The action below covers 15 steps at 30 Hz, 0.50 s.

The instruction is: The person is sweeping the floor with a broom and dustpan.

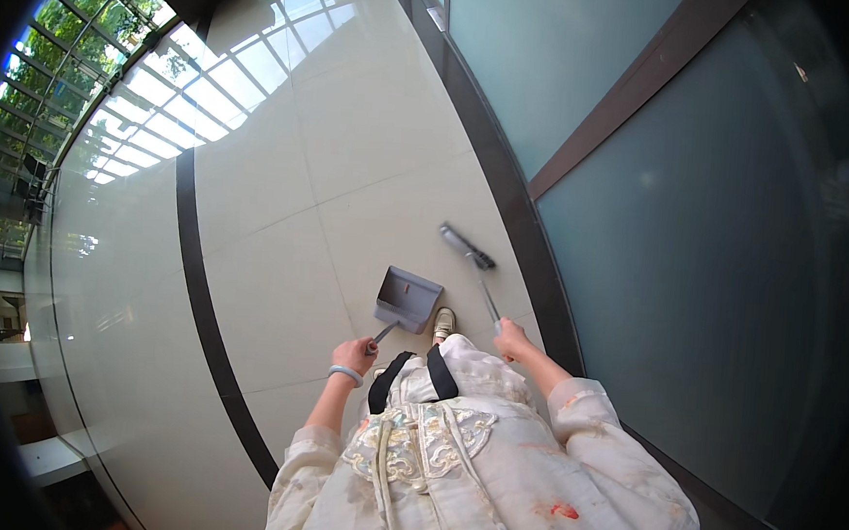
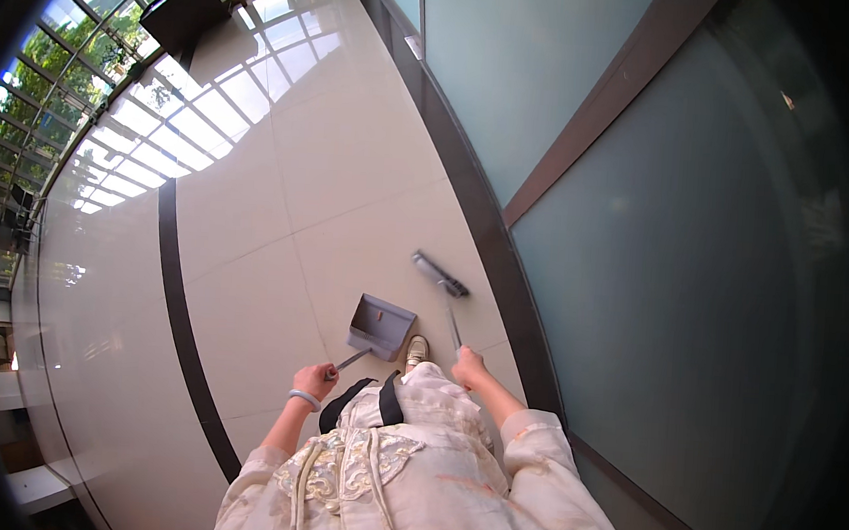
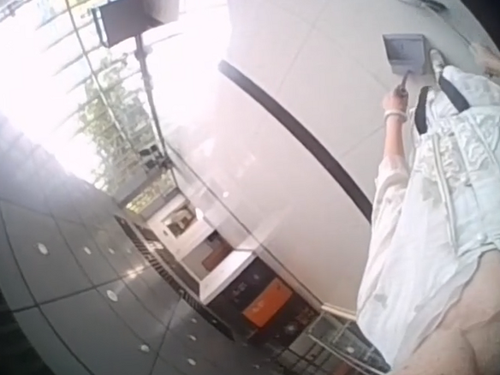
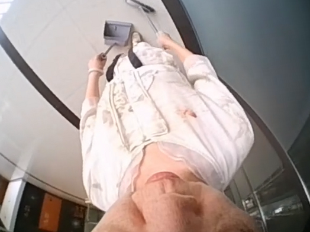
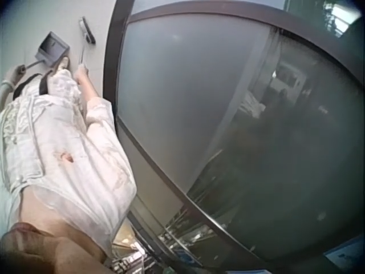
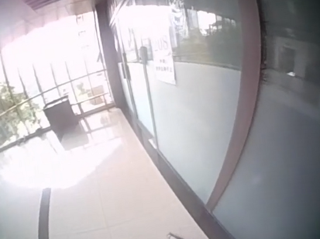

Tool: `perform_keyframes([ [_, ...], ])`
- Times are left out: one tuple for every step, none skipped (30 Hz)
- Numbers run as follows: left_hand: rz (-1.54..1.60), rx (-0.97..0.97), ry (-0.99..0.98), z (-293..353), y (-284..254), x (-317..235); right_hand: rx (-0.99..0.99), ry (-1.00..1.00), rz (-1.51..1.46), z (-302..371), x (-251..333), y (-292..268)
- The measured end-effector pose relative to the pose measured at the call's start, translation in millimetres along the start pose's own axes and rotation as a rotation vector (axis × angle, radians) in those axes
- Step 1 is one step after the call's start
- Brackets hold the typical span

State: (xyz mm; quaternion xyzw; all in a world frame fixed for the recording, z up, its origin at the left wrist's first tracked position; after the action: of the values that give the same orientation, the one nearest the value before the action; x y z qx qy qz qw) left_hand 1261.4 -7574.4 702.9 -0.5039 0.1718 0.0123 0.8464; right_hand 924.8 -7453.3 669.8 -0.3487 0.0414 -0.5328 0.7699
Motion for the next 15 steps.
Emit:
perform_keyframes([
  [0.001,0.002,0.003,-2,3,-2,-0.002,0.003,-0.001,4,-7,3],
  [-0.019,0.003,-0.008,-3,1,-2,0.135,0.081,-0.203,13,-12,18],
  [-0.039,0.004,-0.022,-3,0,0,0.275,0.158,-0.403,23,-13,32],
  [-0.038,-0.001,-0.027,-4,2,3,0.277,0.153,-0.4,25,-13,33],
  [-0.024,0.015,-0.028,-4,5,6,0.292,0.107,-0.383,29,-8,34],
  [-0.011,0.03,-0.031,-2,8,9,0.308,0.06,-0.364,33,-3,35],
  [-0.011,0.029,-0.042,1,12,11,0.317,0.056,-0.358,36,-4,32],
  [0.002,0.018,-0.052,5,11,11,0.249,-0.044,-0.283,40,9,17],
  [0.012,0.007,-0.06,7,9,10,0.18,-0.143,-0.212,43,21,2],
  [0.011,0.006,-0.079,9,9,12,0.197,-0.15,-0.204,41,26,-3],
  [0.027,0.018,-0.084,11,10,11,0.192,-0.112,-0.23,36,27,-13],
  [0.044,0.03,-0.088,11,11,9,0.185,-0.072,-0.255,30,32,-22],
  [0.047,0.027,-0.11,12,12,11,0.139,-0.103,-0.197,23,44,-32],
  [0.043,0.034,-0.107,13,15,11,0.091,-0.136,-0.14,16,57,-41],
  [0.039,0.042,-0.097,12,15,8,0.1,-0.142,-0.132,4,63,-38],
])
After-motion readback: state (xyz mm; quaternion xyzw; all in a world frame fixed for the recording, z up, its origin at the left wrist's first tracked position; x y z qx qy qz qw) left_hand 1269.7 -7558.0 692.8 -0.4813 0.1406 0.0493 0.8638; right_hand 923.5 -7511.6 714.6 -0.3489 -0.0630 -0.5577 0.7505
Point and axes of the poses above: each hand's wrist, its own z-axis away from the middle knuckle, its own y-axis out of the palm, x = y × z, the point moved 10 cm from there along -z, towards the middle knuckle, and after that the axes turned 12 degrees about -x, right-handed, at the moved point
